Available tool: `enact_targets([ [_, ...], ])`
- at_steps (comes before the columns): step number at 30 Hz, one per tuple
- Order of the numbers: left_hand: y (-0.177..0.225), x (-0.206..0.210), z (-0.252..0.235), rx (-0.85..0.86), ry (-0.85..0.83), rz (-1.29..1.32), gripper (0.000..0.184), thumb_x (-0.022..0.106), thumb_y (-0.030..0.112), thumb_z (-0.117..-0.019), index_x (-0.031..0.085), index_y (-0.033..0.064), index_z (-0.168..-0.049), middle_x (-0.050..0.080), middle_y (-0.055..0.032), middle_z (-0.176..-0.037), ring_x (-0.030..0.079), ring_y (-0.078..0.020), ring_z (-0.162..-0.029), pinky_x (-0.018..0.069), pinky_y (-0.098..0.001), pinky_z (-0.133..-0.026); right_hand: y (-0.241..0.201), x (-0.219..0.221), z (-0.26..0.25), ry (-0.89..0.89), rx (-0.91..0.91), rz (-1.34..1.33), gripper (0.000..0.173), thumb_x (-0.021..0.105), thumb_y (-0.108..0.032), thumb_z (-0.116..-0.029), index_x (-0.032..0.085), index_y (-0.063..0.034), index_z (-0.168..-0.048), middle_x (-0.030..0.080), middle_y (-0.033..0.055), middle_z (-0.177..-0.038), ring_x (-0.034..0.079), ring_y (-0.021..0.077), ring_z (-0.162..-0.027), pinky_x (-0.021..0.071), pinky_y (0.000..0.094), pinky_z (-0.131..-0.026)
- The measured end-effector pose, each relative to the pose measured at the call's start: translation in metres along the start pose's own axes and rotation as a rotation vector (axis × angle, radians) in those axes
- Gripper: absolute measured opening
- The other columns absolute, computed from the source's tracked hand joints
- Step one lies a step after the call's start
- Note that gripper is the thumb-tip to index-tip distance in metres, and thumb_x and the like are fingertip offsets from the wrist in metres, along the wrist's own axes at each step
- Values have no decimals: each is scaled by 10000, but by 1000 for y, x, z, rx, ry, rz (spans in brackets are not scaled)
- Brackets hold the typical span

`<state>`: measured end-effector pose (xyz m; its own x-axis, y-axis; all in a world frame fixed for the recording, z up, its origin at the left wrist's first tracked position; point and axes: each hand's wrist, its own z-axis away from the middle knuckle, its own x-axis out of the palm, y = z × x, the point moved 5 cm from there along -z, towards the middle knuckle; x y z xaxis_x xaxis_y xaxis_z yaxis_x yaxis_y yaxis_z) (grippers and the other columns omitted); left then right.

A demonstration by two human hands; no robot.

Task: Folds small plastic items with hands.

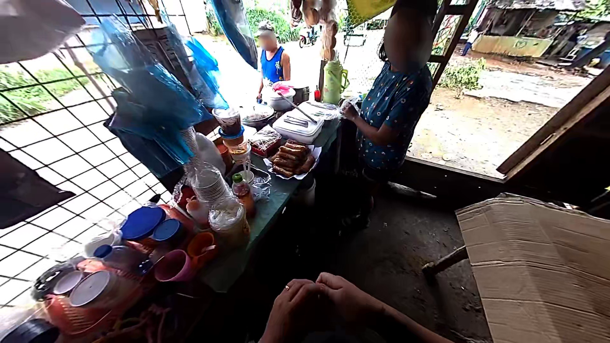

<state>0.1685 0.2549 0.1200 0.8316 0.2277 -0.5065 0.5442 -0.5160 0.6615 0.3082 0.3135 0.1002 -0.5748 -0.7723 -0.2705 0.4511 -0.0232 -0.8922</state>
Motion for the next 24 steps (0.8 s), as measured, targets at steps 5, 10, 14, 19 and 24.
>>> enact_targets([
  [5, -17, 11, 5, -690, -75, 650, 184, 578, 38, -996, 595, -21, -1169, 721, -43, -955, 704, -85, -825, 591, -259, -786, -9, 3, 16, 630, -507, 588, 146, 533, -127, -980, 675, -96, -957, 708, 45, -865, 699, 204, -894, 402, 551, -1044],
  [10, -25, 25, 13, -1158, -50, 1240, 172, 514, 58, -1046, 640, 58, -929, 693, -35, -782, 661, -82, -678, 565, -223, -658, -4, 6, 18, 903, -842, 1082, 129, 441, -297, -1076, 554, -264, -1024, 618, -77, -961, 582, 88, -1057, 202, 455, -1193],
  [14, -26, 15, 7, -887, -30, 920, 87, 630, -9, -951, 641, 26, -1030, 711, -30, -859, 689, -103, -745, 594, -276, -730, -4, 9, 10, 810, -625, 920, 133, 530, -223, -974, 658, -218, -940, 693, -59, -875, 682, 139, -923, 358, 569, -1086],
  [19, -15, 0, 2, -282, -46, 237, 141, 651, 40, -942, 687, -2, -1072, 726, -32, -917, 687, -52, -801, 578, -212, -762, -7, 8, 1, 469, -323, 504, 221, 485, -133, -990, 694, -63, -1006, 718, 75, -908, 690, 270, -963, 356, 621, -1053],
  [24, -12, -8, 9, 237, -53, -125, 149, 576, 78, -977, 676, 101, -1085, 715, -71, -1025, 687, -147, -1011, 546, -231, -921, 5, 14, -11, 120, -194, -57, 243, 402, -130, -1062, 591, 22, -1069, 552, 26, -816, 531, 76, -697, 479, 281, -676],
])
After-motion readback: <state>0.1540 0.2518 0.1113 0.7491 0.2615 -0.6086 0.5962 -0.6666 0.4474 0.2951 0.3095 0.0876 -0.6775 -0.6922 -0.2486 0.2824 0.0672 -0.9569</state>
